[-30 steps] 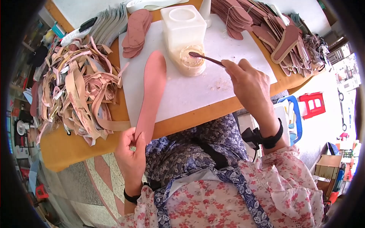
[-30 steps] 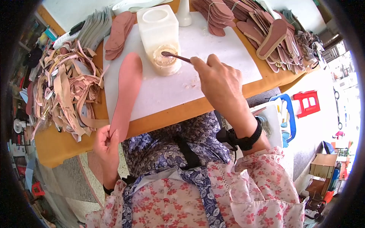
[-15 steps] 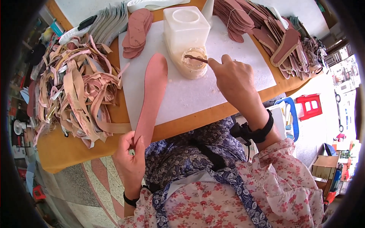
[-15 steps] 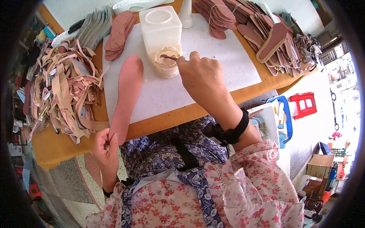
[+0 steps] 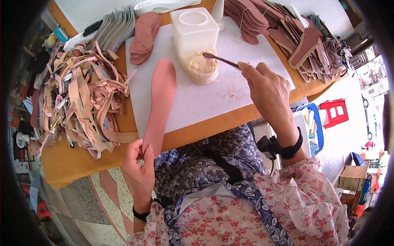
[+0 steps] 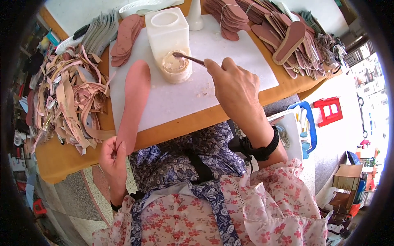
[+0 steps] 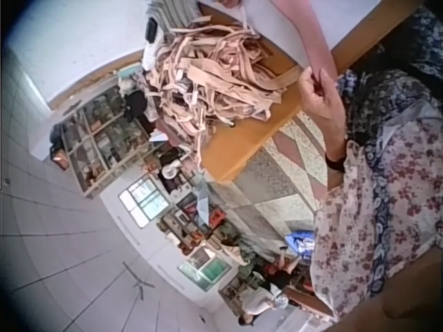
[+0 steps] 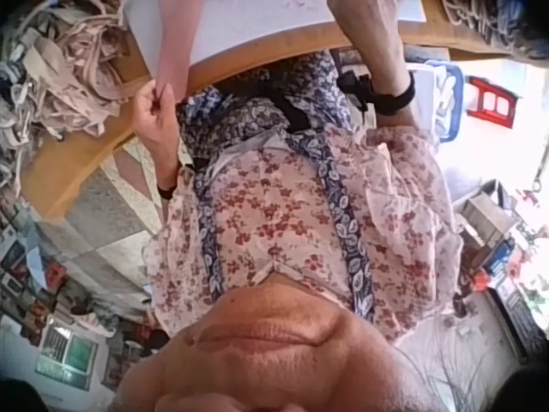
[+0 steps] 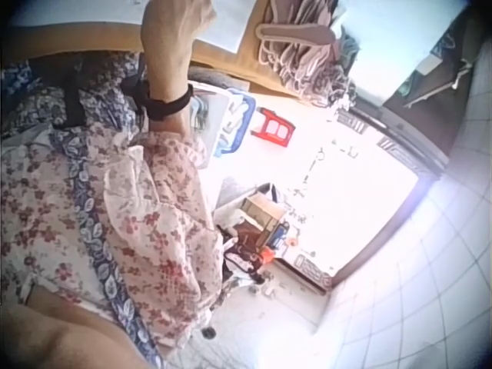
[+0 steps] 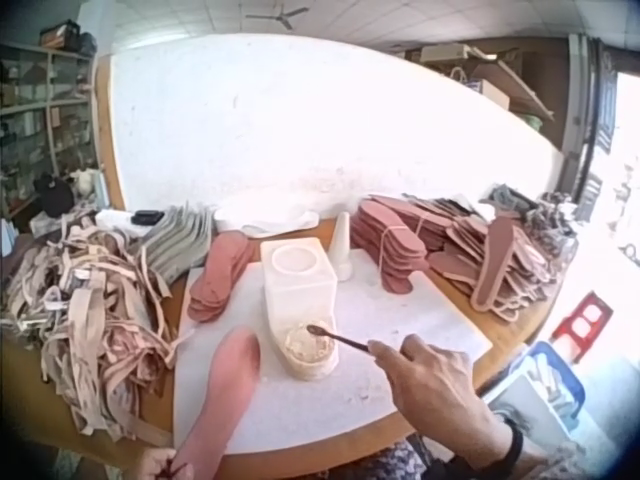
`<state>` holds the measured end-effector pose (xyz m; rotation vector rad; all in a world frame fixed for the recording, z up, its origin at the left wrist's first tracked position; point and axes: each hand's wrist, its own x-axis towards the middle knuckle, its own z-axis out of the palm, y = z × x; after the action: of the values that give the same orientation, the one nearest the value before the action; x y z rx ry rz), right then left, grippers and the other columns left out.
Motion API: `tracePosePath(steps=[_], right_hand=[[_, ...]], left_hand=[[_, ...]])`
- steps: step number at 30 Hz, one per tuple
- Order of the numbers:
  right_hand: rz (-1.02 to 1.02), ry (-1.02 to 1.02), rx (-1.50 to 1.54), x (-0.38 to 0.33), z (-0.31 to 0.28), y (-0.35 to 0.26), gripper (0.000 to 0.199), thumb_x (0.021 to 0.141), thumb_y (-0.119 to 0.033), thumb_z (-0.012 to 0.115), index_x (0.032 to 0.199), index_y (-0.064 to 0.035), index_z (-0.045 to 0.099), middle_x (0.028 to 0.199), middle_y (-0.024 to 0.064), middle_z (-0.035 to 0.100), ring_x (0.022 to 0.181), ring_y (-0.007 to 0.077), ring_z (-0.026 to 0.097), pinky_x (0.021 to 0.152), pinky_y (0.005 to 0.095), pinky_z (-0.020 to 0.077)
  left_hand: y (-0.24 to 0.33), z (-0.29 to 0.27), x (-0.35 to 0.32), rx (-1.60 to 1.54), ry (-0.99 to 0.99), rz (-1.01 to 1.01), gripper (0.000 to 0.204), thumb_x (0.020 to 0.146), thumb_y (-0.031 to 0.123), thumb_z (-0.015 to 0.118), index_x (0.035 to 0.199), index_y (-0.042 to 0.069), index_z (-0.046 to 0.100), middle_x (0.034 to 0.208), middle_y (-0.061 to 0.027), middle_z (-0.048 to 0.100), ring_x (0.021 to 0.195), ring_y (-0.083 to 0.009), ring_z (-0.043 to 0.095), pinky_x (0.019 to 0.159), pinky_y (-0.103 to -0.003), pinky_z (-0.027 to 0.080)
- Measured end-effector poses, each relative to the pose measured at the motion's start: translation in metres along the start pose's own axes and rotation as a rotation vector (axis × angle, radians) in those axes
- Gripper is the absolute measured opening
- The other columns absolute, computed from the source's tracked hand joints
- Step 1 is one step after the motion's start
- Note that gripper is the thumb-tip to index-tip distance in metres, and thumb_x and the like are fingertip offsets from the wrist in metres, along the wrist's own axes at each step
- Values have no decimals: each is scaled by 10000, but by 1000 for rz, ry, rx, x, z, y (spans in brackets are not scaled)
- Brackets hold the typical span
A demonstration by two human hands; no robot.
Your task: Applying adhesive to a shoe insole and attaching decorative leather straps.
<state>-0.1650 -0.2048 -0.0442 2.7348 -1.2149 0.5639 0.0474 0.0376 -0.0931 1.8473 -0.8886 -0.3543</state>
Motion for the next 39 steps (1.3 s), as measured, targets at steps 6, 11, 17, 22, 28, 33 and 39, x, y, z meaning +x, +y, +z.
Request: tracePosePath(steps=[6,11,17,22,28,33,39], right_hand=[[44,12,77,-10,7,5,232,908,-143,573,1121,-187,653,790,94,581,677,305,626,573,422,465],[11,34,121,-13,23,8,225,908,-161,601,1122,-194,662,776,87,584,658,299,619,563,413,464],[48,77,470,-21,13,-11,221,901,-116,629,1114,-138,685,754,98,585,619,285,597,566,376,466],[-94,-91,841,-39,14,-43,250,853,-40,672,1095,-93,700,738,97,563,588,250,559,553,334,453],[-185,-159,910,-44,22,-64,268,855,-79,674,1120,-113,693,754,89,582,608,275,611,545,364,471],[-180,-136,841,-43,36,-66,271,863,-80,659,1129,-126,693,759,90,582,626,282,615,549,371,472],[-149,-45,771,-29,51,-58,245,875,-92,641,1109,-137,696,763,88,586,637,293,614,559,376,481]], left_hand=[[5,2,0,-13,-6,-39,190,903,87,645,1051,-24,603,798,-41,615,708,-81,541,646,-238,455],[9,3,-1,-55,-11,-59,184,901,81,646,1051,-20,610,800,-28,613,714,-73,534,655,-224,447],[1,4,2,-82,-17,18,168,906,69,639,1040,-27,609,804,-26,612,717,-68,538,644,-223,452],[7,3,3,-69,-30,30,154,909,58,633,1037,-24,608,811,-29,622,713,-62,550,647,-224,463],[6,4,4,-98,-31,15,131,904,44,637,1013,-20,603,789,-33,634,681,-69,573,620,-217,465],[4,3,4,-29,-32,66,128,898,35,636,1005,-25,596,780,-53,642,671,-80,577,613,-230,469],[4,2,4,69,-50,158,120,905,51,635,992,-21,594,778,-65,630,663,-108,572,607,-246,465]])
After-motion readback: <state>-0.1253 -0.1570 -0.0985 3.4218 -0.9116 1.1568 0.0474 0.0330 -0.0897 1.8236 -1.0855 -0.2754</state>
